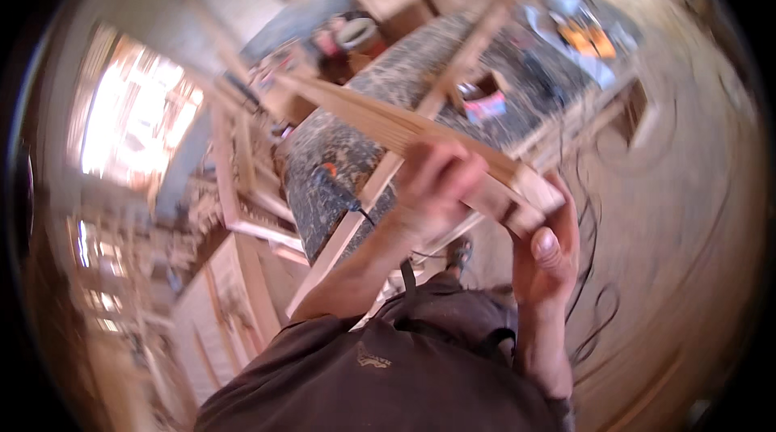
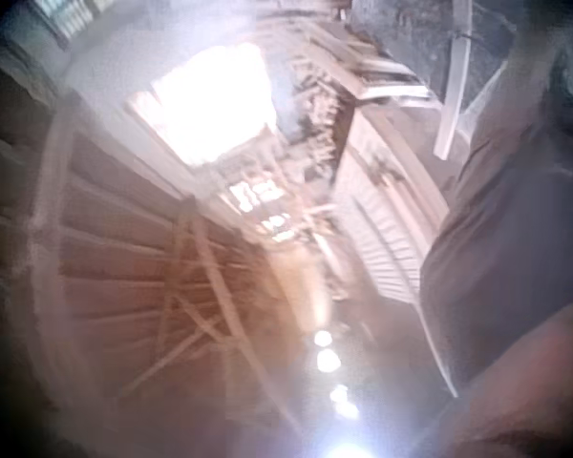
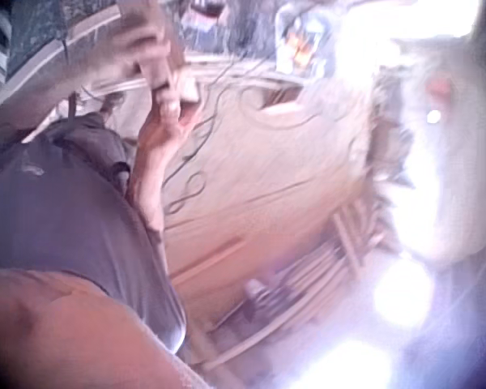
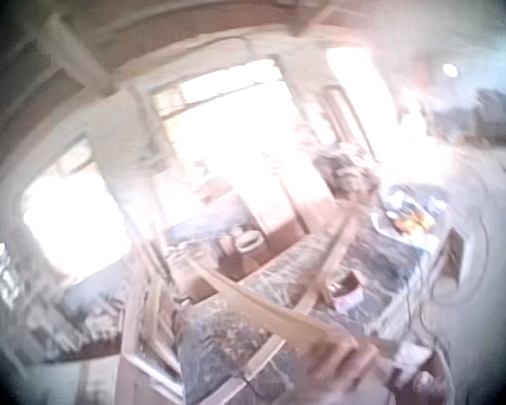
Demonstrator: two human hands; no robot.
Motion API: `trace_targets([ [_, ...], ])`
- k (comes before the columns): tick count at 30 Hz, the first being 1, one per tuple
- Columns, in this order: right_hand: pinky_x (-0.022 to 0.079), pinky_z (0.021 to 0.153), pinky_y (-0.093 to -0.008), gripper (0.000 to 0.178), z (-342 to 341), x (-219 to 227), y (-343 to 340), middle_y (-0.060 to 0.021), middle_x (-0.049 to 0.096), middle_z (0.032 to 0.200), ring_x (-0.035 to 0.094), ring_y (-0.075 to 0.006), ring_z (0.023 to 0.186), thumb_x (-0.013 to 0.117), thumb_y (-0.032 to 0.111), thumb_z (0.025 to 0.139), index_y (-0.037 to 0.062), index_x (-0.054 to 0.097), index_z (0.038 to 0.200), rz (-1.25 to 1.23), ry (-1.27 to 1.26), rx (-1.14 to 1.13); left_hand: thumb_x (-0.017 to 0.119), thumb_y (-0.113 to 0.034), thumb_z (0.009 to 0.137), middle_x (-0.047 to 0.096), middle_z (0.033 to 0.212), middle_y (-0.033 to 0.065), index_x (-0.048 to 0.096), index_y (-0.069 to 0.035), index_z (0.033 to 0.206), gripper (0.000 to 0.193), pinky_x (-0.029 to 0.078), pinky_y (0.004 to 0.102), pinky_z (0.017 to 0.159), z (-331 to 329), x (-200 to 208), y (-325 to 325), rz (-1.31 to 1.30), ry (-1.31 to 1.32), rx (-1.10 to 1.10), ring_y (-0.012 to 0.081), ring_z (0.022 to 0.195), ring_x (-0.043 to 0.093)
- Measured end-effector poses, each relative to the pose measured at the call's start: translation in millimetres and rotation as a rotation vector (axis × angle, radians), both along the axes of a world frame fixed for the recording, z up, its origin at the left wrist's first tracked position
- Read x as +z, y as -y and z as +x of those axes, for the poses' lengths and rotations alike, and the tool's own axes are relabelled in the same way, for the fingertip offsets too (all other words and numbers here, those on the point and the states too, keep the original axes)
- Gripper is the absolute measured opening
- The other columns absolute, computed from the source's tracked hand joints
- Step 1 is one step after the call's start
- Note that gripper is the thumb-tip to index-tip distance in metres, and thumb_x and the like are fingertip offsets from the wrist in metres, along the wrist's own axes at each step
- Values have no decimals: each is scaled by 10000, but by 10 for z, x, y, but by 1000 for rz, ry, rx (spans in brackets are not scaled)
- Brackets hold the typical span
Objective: The person sands a wooden piece using a handheld angle grinder with a sanding disc. They apply glue to a joint, insert a small wooden block, and continue sanding the edges and surfaces of the wood. The person then places the finished piece on a stack of similar wooden components.
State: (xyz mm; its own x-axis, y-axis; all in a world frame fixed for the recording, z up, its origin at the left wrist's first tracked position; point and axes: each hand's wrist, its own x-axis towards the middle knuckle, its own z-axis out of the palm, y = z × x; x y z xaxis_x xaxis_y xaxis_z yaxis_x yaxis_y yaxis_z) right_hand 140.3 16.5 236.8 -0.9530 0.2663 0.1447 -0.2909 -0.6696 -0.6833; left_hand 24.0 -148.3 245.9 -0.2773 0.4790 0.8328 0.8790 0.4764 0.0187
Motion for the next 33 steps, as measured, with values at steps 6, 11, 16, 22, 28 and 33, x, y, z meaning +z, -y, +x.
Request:
trace_targets([
  [6,563,978,-419,478,20,-563,-249,-159,634,1262,663,-279,1126,697,171,965,-58,507,1339,-83,341,-96,729,-236,772,566,1089,93,664,-166,1169,409,508,485,998,175,-689,-231,-26,30,44,300,1078,600],
  [11,576,917,-397,273,-124,-1023,-395,-133,648,1176,658,-255,1052,580,187,1019,-20,605,1195,-65,604,-97,828,-252,755,535,1278,139,596,-142,1306,607,396,544,1130,132,-1082,-87,-90,225,-100,349,1249,519],
  [16,596,842,-359,387,105,-1516,-635,-177,676,1205,698,-243,1038,573,148,995,-101,579,1291,248,675,-291,869,-291,816,448,1441,190,430,-36,1470,828,348,518,1150,-565,-1139,784,627,766,377,377,1355,439],
  [22,496,976,-453,481,335,-1278,-664,-149,644,1231,621,-302,1132,709,236,957,-40,591,1333,379,788,-317,733,-348,927,598,1100,164,516,24,1277,554,595,425,732,-2406,-1898,2140,1924,1459,-175,319,935,689],
  [28,469,1039,-536,374,336,-603,-732,-180,656,1218,596,-344,1212,631,180,999,-26,601,1309,40,1019,-507,681,-361,953,647,968,129,584,-7,1164,423,613,443,673,-2528,-1580,1862,1948,1455,-289,291,844,706],
  [33,564,870,-480,410,967,-709,-1199,-200,655,1240,664,-314,1067,634,200,1026,43,555,1397,151,1176,-480,648,-324,965,675,999,147,568,-20,1176,379,613,460,734,-2014,-1739,1364,1902,1559,-188,293,844,710],
])
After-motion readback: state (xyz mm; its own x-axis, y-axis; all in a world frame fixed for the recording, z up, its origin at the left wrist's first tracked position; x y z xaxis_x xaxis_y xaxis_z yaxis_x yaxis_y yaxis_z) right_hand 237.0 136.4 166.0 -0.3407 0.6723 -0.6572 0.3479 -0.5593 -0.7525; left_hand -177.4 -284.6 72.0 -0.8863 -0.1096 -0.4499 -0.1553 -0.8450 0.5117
